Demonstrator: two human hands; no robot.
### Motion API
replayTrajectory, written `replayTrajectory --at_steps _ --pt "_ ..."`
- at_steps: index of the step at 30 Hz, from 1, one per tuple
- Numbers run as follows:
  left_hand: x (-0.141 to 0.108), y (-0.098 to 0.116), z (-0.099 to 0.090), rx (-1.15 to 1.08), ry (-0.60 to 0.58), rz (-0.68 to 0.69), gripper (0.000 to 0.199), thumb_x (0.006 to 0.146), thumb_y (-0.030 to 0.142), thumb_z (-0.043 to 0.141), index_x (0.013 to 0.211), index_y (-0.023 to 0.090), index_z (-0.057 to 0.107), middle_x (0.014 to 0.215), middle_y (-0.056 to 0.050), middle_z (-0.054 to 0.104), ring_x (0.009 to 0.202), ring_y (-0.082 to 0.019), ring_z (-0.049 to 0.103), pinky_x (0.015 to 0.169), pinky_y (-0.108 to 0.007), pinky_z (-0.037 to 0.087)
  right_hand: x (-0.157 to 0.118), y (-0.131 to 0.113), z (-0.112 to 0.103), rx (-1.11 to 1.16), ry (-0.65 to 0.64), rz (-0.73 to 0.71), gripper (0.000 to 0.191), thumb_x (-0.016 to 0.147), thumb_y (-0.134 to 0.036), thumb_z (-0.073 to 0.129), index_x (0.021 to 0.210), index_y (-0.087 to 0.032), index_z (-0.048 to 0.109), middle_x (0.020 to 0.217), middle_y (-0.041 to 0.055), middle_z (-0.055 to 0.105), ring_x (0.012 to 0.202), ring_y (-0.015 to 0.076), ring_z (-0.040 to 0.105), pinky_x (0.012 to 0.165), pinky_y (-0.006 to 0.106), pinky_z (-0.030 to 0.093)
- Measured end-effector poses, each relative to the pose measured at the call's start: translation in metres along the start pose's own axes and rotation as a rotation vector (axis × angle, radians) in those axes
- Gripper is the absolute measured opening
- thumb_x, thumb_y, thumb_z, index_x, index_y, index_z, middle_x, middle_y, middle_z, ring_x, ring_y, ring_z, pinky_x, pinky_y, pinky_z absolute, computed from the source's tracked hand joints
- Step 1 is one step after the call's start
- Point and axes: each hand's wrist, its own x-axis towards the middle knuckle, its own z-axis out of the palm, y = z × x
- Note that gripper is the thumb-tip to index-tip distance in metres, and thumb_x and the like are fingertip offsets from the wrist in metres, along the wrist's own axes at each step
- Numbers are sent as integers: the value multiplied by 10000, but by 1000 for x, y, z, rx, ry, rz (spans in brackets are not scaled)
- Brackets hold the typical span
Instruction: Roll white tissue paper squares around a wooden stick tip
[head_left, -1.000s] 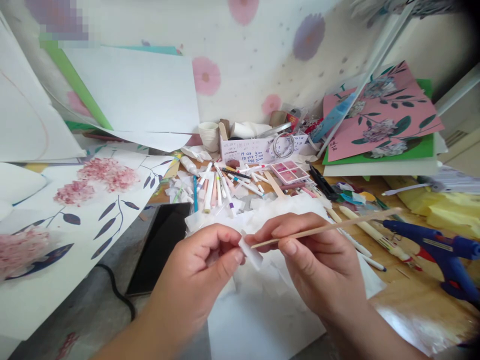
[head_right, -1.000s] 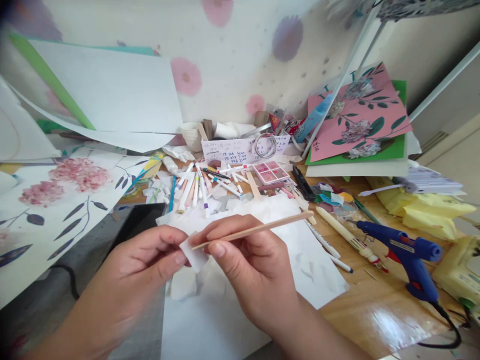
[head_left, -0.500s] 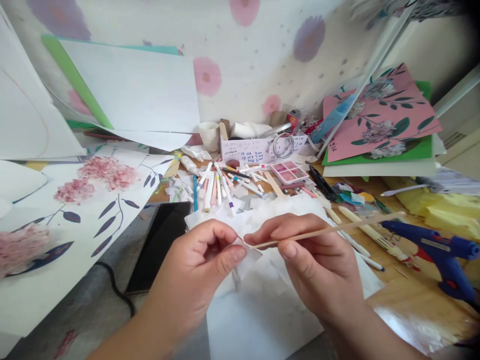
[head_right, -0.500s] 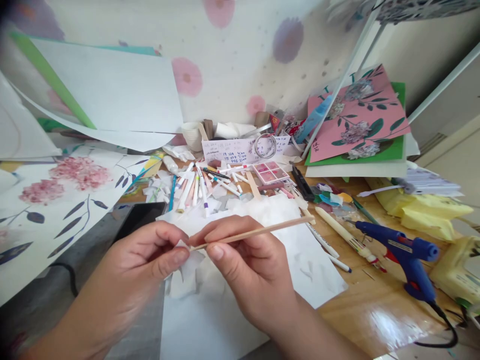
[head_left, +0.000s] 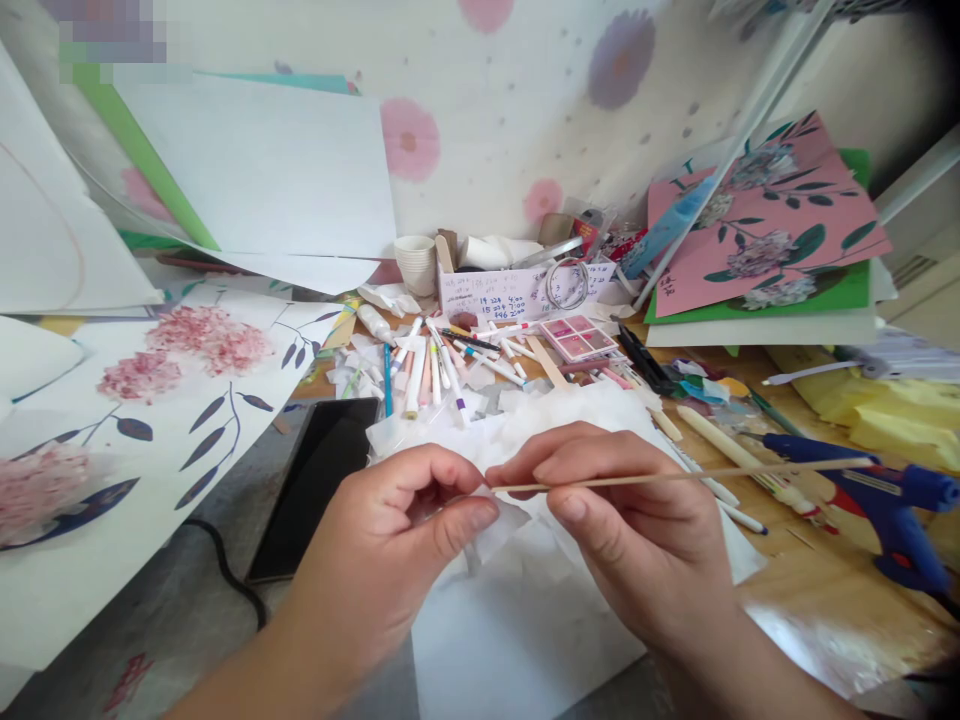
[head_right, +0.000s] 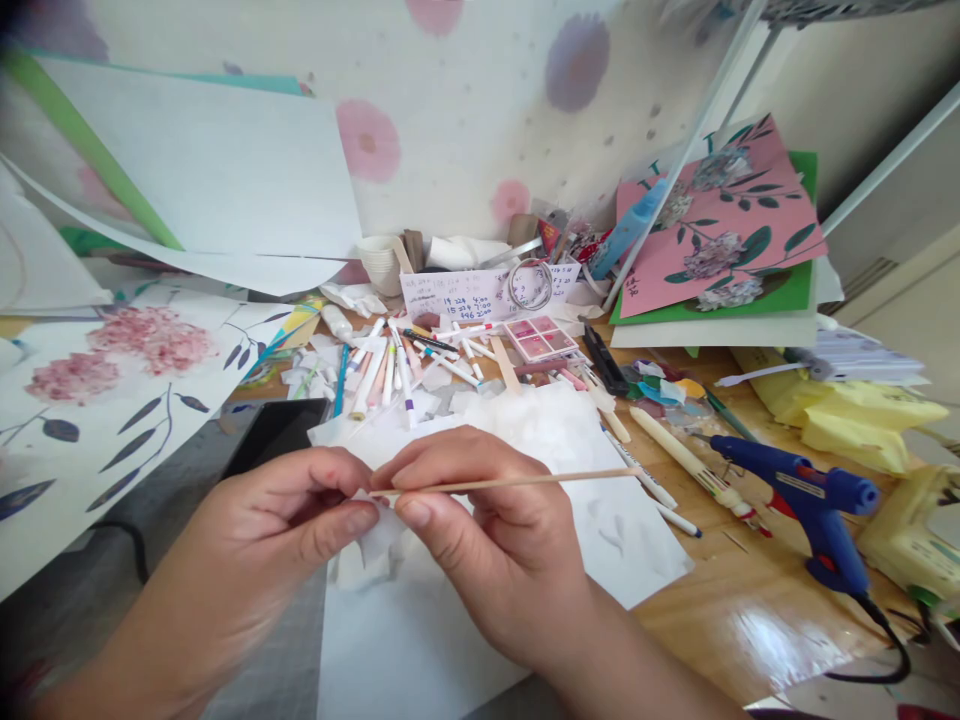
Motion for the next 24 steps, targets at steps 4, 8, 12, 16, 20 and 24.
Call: replayTrajectory --at_steps 4,8,12,16,20,24 --pt "0 -1 -1 -2 -18 3 127 714 292 741 655 202 673 608 36 626 579 -127 569 534 -211 446 0 -1 -1 -3 -8 -2 213 880 -60 659 1011 -214 726 939 45 762 896 179 719 795 326 591" --pt "0 -3 -2 3 -28 -1 124 729 288 741 672 200 675 620 38 626 583 -121 560 542 -208 442 0 0 -1 -2 -8 -8 210 883 -65 656 1013 -213 727 935 44 765 892 177 721 789 324 595" --pt "1 -2 -2 -15 -36 -8 125 723 282 740 669 205 657 619 41 620 579 -124 557 540 -212 440 0 0 -1 -23 0 -8 206 885 -79 660 1009 -229 727 910 33 762 878 176 721 781 324 603" --pt "2 0 -1 -5 -33 -1 124 712 273 731 648 210 645 602 45 602 568 -126 556 532 -215 433 1 -2 -1 -11 19 -3 176 888 -101 662 985 -231 729 881 30 752 852 180 725 755 320 608" --pt "0 -1 -3 71 -27 36 118 720 287 721 650 218 655 616 37 615 585 -139 560 541 -230 426 2 -3 0 -33 7 -3 144 893 -111 658 962 -215 729 872 43 754 832 182 726 738 319 608" --pt "-2 -2 -4 173 -23 91 131 760 311 703 667 227 668 631 29 624 614 -154 561 566 -248 422 2 -2 0 -10 5 9 153 895 -108 654 974 -216 727 886 44 751 832 184 725 733 323 603"
